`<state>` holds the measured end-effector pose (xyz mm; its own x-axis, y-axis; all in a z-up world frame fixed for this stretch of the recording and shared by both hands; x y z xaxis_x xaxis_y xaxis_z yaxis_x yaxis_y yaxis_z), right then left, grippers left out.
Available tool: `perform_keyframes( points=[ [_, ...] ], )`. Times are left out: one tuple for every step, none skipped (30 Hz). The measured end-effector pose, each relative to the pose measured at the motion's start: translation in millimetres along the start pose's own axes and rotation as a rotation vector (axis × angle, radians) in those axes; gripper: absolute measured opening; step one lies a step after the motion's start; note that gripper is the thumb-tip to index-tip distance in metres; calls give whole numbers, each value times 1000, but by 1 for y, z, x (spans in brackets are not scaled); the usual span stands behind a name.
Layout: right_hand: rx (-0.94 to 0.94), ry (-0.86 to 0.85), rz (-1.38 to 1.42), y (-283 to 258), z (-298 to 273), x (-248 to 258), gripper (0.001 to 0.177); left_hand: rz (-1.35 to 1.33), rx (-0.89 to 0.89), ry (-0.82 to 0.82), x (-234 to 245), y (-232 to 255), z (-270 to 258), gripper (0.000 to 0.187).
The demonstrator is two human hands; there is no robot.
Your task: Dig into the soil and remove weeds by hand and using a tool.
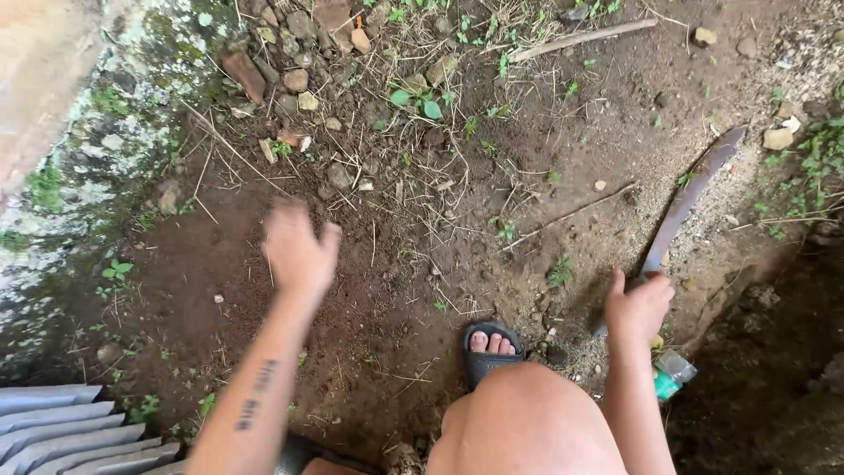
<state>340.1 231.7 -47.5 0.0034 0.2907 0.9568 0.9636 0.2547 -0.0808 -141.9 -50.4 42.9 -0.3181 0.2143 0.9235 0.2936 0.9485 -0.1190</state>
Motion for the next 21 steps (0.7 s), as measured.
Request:
perform_keyframes(
  points=[
    [-1, -2, -3, 4, -4, -2, 66, -1, 0, -4, -16, 8, -10, 78],
    [5, 15, 41, 8, -8, -4, 64, -5, -67, -76, -33, 17, -22, 81],
    [8, 28, 83, 14, -14, -4, 61, -8, -133, -152, -50, 25, -35, 85],
    [6, 24, 77, 29, -17, -14, 61, -9, -134, -160, -53, 30, -44, 85],
    [38, 83, 119, 43, -15, -24, 61, -5, -155, -252, -57, 39, -52, 89],
    [70, 141, 162, 57, -14, -32, 61, 0, -177, -344, -61, 47, -60, 93],
    [78, 147, 166, 62, -9, -37, 61, -6, -172, -336, -59, 48, -61, 93],
    [27, 72, 154, 68, -4, -43, 58, 80, -193, -346, -57, 48, -62, 100],
    [-28, -10, 137, 77, -5, -48, 56, 170, -215, -365, -57, 48, -67, 107],
    [-25, -11, 136, 60, -4, -31, 56, 168, -212, -366, -64, 43, -66, 107],
    [-79, -96, 333, 45, -4, -17, 46, 156, -242, -319, -70, 40, -65, 109],
    [-132, -183, 530, 29, -4, -3, 35, 144, -273, -272, -77, 37, -65, 110],
    [-130, -185, 529, 6, -8, 9, 35, 143, -270, -273, -72, 39, -64, 110],
    [-227, -172, 806, -16, -13, 19, 30, 189, -279, -294, -67, 41, -63, 113],
    [-329, -155, 1082, -38, -18, 29, 31, 235, -290, -315, -63, 43, -62, 115],
    [-328, -155, 1080, -54, -25, 32, 31, 233, -290, -316, -57, 44, -63, 115],
    [-354, -126, 1051, -71, -30, 35, 19, 259, -285, -352, -52, 46, -62, 115],
    [-380, -98, 1021, -89, -35, 37, 12, 286, -280, -388, -47, 47, -61, 115],
    [-378, -100, 1017, -87, -43, 22, 12, 283, -277, -391, -50, 47, -63, 115],
    [-252, -150, 958, -88, -50, 8, 15, 261, -267, -385, -53, 46, -64, 116],
    [-123, -194, 902, -91, -55, -8, 22, 238, -257, -371, -55, 47, -61, 117]
  ],
)
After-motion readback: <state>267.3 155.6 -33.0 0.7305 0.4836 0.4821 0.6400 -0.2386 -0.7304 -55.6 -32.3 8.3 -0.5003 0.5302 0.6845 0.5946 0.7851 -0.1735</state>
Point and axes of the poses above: each hand's wrist, its own z-axis towards the middle knuckle, its own x-axis out of the back of the hand, y = z × x, the point moved 2 cm from there along z, towards the middle knuckle, and after that the axes turned 15 degrees about x, right-handed, at the moved point
